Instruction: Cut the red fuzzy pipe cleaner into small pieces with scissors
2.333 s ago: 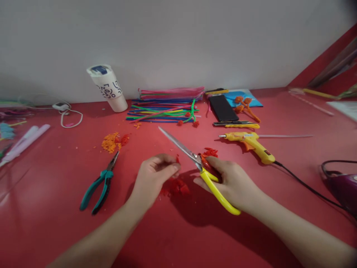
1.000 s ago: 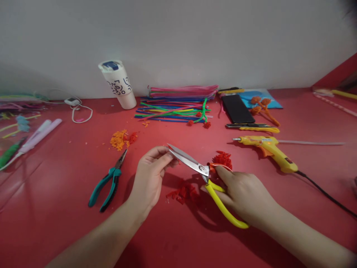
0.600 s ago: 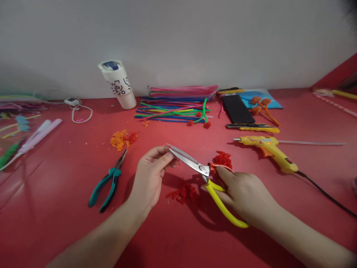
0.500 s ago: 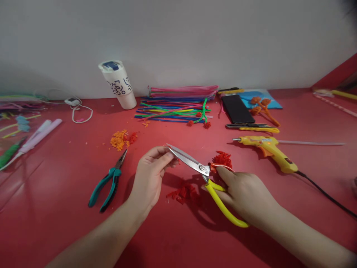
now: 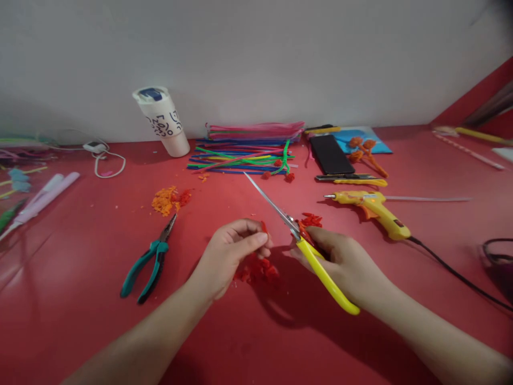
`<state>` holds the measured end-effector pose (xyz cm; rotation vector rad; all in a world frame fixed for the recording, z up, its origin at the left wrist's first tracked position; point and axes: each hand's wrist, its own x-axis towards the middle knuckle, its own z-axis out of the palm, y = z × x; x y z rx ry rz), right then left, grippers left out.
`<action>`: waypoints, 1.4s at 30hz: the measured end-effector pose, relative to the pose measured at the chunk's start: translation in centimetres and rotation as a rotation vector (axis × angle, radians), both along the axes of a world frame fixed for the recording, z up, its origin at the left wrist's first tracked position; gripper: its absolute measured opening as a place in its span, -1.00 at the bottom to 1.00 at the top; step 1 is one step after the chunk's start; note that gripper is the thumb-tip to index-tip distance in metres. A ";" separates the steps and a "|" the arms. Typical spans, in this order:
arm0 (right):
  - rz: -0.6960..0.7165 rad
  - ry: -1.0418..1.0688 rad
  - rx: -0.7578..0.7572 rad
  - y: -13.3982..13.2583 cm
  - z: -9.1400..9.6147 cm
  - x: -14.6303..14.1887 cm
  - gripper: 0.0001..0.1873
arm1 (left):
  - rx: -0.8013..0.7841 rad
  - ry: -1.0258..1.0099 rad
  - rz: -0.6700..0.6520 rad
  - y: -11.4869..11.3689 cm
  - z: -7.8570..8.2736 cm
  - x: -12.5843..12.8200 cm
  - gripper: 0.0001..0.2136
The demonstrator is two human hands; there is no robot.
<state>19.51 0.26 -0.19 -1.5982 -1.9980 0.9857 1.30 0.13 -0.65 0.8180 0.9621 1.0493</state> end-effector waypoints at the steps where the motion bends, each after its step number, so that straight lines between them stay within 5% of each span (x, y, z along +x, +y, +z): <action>1: -0.018 0.101 -0.052 -0.1 0.1 -0.2 -0.83 | -0.016 0.006 -0.065 -0.2 0.0 0.2 -0.96; 6: -0.074 0.432 -0.305 -0.6 0.2 -0.8 -0.83 | -0.056 0.061 -0.260 -0.8 0.1 0.7 -0.95; 11: -0.071 0.511 -0.343 -0.8 0.2 -0.9 -0.79 | -0.049 0.128 -0.315 -0.8 0.3 0.7 -0.93; 20: -0.006 0.394 -0.258 -0.8 0.4 -1.1 -0.86 | -0.009 0.276 -0.168 -1.0 0.3 1.5 -0.93; 24: 0.035 0.265 -0.093 -0.5 0.4 -0.5 -0.75 | -0.024 0.246 -0.075 -0.7 0.2 1.2 -0.95; 32: 0.139 -0.470 0.340 0.2 -0.1 0.9 -0.63 | 0.101 0.063 0.273 0.5 0.1 -0.4 -0.96; 42: 0.280 -0.599 0.525 0.0 -1.9 1.0 -0.65 | 0.236 0.024 0.283 0.6 0.0 -0.8 -0.91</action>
